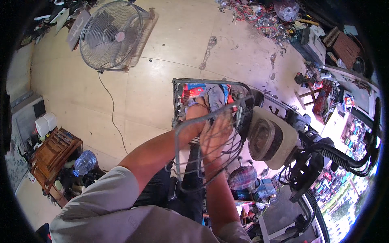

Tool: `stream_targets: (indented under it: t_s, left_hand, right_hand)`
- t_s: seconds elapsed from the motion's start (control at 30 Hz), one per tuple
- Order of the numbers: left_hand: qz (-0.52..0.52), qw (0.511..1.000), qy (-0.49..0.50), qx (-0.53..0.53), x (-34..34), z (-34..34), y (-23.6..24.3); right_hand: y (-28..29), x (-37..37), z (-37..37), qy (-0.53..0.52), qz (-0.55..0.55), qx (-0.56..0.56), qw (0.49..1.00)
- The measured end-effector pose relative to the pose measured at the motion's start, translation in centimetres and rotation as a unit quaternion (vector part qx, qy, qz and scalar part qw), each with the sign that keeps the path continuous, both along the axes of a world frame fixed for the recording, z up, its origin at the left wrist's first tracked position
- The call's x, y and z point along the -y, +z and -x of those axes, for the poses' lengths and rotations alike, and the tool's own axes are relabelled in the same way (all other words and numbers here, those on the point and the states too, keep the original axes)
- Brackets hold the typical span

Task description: The person unscrews and removes components from an electric moped deck, retrieves tools and wires from a storage desk, and cuts/strips electric wires by hand.

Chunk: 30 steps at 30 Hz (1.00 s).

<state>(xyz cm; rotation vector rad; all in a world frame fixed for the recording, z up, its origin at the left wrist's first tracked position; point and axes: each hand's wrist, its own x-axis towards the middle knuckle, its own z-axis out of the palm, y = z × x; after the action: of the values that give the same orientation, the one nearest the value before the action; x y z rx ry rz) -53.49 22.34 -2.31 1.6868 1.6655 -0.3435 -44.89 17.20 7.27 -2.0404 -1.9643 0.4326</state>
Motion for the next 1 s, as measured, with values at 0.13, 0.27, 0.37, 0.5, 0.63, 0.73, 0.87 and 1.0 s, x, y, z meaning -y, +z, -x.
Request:
stream_targets:
  t_s: [0.13,0.27,0.37,0.5,0.63,0.73,0.87,1.0]
  left_hand:
    - [-0.009,0.986,0.120,0.116,0.5,0.3,-1.5]
    - [-0.079,0.979,0.115,0.152,-0.4,2.7,-0.1]
    - [-0.078,0.985,0.036,0.148,-0.7,5.6,1.1]
    - [-0.221,0.918,0.066,0.322,-2.5,7.6,7.3]
    - [0.010,0.739,0.441,0.510,-1.9,10.3,10.0]
    - [0.141,0.502,0.612,0.595,-0.6,14.7,9.1]
    - [0.111,0.385,0.660,0.635,1.8,18.9,11.1]
    - [0.062,0.309,0.618,0.720,3.7,20.6,17.1]
  right_hand:
    - [-3.0,1.1,-0.3,0.062,0.062,0.048,0.995]
    - [-5.9,1.5,0.2,0.054,0.059,0.135,0.988]
    - [-10.5,2.7,1.0,0.077,0.132,0.057,0.987]
    - [-11.3,1.3,1.9,0.001,0.138,-0.012,0.990]
    - [-5.7,-0.5,4.2,-0.026,0.011,0.091,0.995]
    - [-0.6,0.0,6.5,0.023,0.000,0.059,0.998]
    - [3.7,5.9,6.7,0.201,0.151,-0.141,0.958]
    - [12.5,9.2,4.7,0.216,0.261,-0.233,0.912]
